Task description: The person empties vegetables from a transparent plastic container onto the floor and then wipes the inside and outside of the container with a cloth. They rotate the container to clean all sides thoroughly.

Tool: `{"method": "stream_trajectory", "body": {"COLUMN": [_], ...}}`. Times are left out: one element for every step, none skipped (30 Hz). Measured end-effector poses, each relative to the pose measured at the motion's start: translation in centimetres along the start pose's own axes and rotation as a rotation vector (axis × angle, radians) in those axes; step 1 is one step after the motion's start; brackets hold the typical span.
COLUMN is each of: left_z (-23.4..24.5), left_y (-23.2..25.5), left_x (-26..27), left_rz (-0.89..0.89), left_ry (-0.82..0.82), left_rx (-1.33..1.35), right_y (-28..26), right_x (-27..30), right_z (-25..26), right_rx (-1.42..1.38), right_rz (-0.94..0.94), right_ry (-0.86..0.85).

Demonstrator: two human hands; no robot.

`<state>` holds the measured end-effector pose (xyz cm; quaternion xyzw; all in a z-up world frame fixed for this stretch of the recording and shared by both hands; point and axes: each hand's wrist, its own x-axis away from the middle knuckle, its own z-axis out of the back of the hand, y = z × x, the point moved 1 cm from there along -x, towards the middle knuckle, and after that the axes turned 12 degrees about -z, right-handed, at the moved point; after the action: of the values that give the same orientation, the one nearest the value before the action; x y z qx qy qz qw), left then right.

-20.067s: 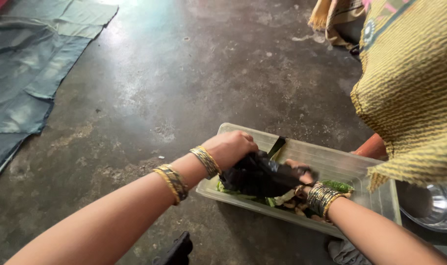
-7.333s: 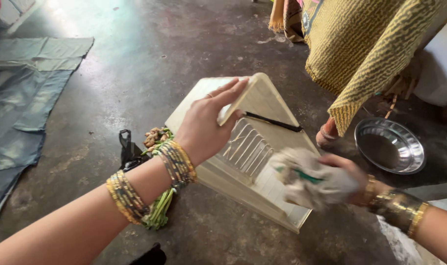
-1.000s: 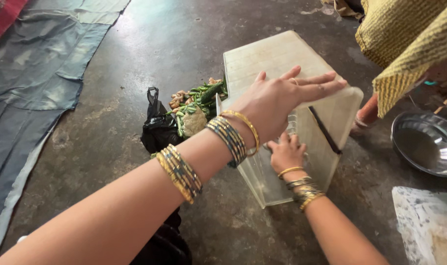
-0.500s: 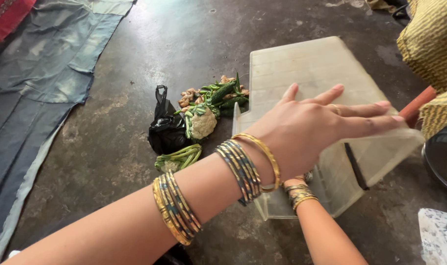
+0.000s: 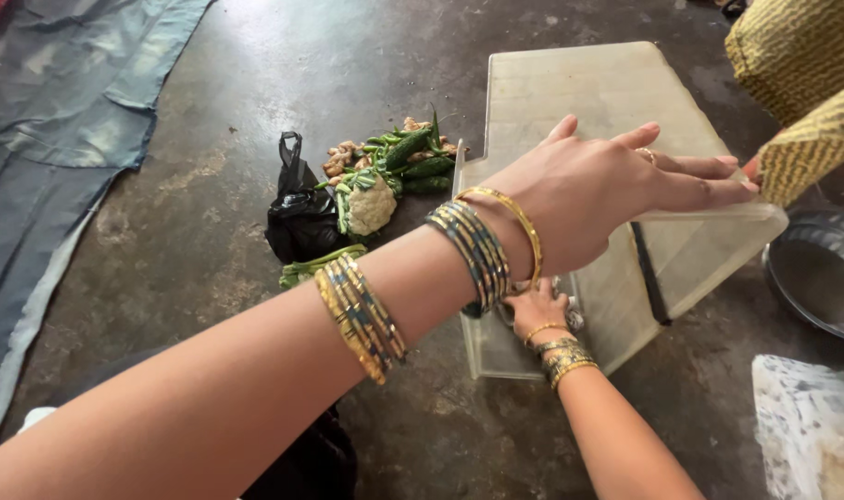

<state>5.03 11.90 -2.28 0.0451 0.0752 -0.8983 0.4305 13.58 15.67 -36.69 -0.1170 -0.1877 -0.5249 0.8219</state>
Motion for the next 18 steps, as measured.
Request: {"method": "stream_trajectory", "body": {"left_z": [0.2, 0.4, 0.6, 0.7, 0.7, 0.7, 0.7, 0.7, 0.6, 0.5, 0.6, 0.7, 0.6, 0.6, 0.4, 0.2, -0.1, -0.5], "left_y": [0.2, 0.5, 0.7, 1.1, 1.5, 1.8, 1.9, 1.7, 1.8, 1.9, 1.7, 1.6, 1.7, 1.7, 1.6, 1.5, 1.3, 1.1], "left_x": [0.2, 0.5, 0.6, 0.8, 0.9, 0.9, 0.9, 0.7, 0.7, 0.8, 0.9, 0.8, 0.8, 0.7, 0.7, 0.7, 0.8, 0.9], "left_rz": [-0.02, -0.04, -0.063, -0.066, -0.071, -0.076, -0.085, -0.094, -0.101, -0.099, -0.099, -0.099, -0.094, -0.089, -0.081, -0.076, -0.07, -0.064], "left_ry": [0.001, 0.001, 0.0, -0.002, -0.004, -0.006, -0.032, -0.058, -0.088, -0.081, -0.072, -0.062, -0.062, -0.062, -0.064, -0.045, -0.027, -0.009], "left_rx": [0.022, 0.043, 0.062, 0.08, 0.098, 0.117, 0.093, 0.068, 0.049, 0.049, 0.037, 0.025, 0.012, -0.001, -0.015, -0.029, -0.041, -0.053], "right_y": [0.2, 0.6, 0.8, 1.2, 1.8, 2.7, 3.5, 4.1, 4.4, 4.8, 5.0, 4.9, 4.5, 4.0, 3.4, 2.7, 2.0, 1.3], "right_x": [1.5, 2.9, 3.9, 4.8, 5.7, 6.1, 5.3, 3.8, 3.5, 3.7, 3.2, 2.8, 2.6, 2.6, 2.3, 1.9, 1.4, 1.0], "right_z": [0.1, -0.1, -0.5, -1.2, -2.4, -3.8, -4.6, -5.0, -5.7, -6.3, -5.6, -4.5, -3.2, -1.9, -0.6, 0.5, 1.3, 1.8], "right_rx": [0.022, 0.044, 0.062, 0.036, 0.007, -0.023, -0.179, -0.335, -0.494, -0.503, -0.511, -0.516, -0.517, -0.517, -0.518, -0.464, -0.41, -0.356], "right_rz": [0.051, 0.102, 0.151, 0.237, 0.322, 0.409, 0.456, 0.499, 0.538, 0.351, 0.167, -0.016, -0.083, -0.15, -0.213, -0.243, -0.272, -0.301], "right_ry": [-0.023, -0.046, -0.067, -0.112, -0.156, -0.197, -0.141, -0.083, -0.029, 0.01, 0.063, 0.118, 0.137, 0.155, 0.174, 0.161, 0.147, 0.132]}}
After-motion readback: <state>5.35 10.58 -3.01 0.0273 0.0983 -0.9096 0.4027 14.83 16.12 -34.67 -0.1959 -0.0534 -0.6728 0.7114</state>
